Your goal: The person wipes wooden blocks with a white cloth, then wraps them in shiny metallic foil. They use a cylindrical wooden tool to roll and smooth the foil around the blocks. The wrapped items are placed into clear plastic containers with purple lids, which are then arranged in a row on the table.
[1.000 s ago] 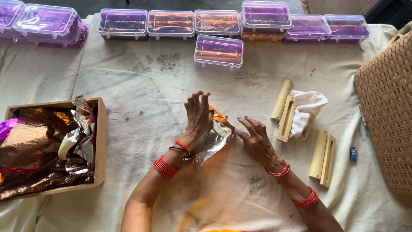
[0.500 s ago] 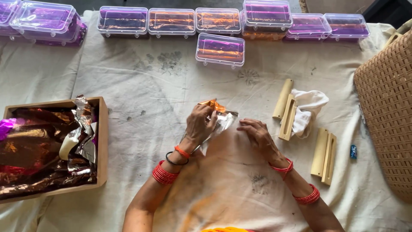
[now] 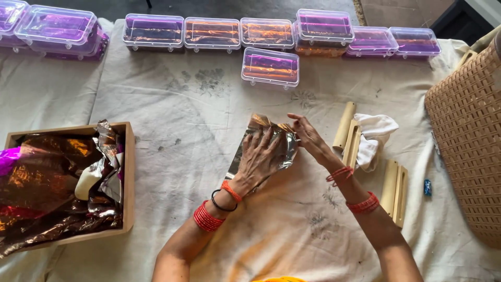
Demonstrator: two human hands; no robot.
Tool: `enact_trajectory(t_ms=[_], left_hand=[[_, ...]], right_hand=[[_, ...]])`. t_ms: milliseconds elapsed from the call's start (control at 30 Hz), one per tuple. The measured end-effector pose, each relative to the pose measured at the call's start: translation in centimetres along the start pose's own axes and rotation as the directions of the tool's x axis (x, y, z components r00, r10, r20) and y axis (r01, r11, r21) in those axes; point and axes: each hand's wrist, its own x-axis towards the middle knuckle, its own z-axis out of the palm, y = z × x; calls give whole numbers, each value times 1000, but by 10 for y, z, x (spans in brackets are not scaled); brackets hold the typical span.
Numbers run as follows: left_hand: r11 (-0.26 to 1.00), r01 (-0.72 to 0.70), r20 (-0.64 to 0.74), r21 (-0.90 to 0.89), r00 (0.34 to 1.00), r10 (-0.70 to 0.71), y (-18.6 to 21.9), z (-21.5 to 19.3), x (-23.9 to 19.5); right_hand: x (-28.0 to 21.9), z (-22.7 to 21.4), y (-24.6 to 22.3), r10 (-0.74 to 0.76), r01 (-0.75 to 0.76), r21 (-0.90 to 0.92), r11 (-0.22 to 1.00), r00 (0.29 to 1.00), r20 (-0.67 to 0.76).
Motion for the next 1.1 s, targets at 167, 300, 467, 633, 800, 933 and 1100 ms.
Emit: enact_trajectory(t_ms=[167, 300, 467, 633, 800, 933, 1100], left_hand=[[998, 27, 52, 63, 998, -30, -1, 9, 2], [998, 7, 35, 64, 999, -9, -6, 24, -2], [984, 13, 61, 179, 998, -25, -12, 48, -7], [986, 52, 118, 160, 990, -72, -1, 41, -6], [932, -144, 105, 333, 988, 115, 15, 45, -15], [980, -125, 234, -156, 959, 160, 37, 9, -14], [970, -184, 148, -156, 967, 207, 40, 3, -16]], right_hand=[[11, 3, 5, 14, -40, 207, 977, 992, 124], [5, -6, 5, -59, 23, 339, 941, 993, 98], [-1, -17, 7, 142, -149, 539, 829, 988, 54], [5, -9, 11, -55, 42, -70, 997, 979, -196], [29, -5, 24, -325, 251, -383, 889, 935, -140], [29, 0, 8, -385, 249, -540, 804, 910, -154], [-10, 16, 23, -662, 465, -771, 435, 746, 77]])
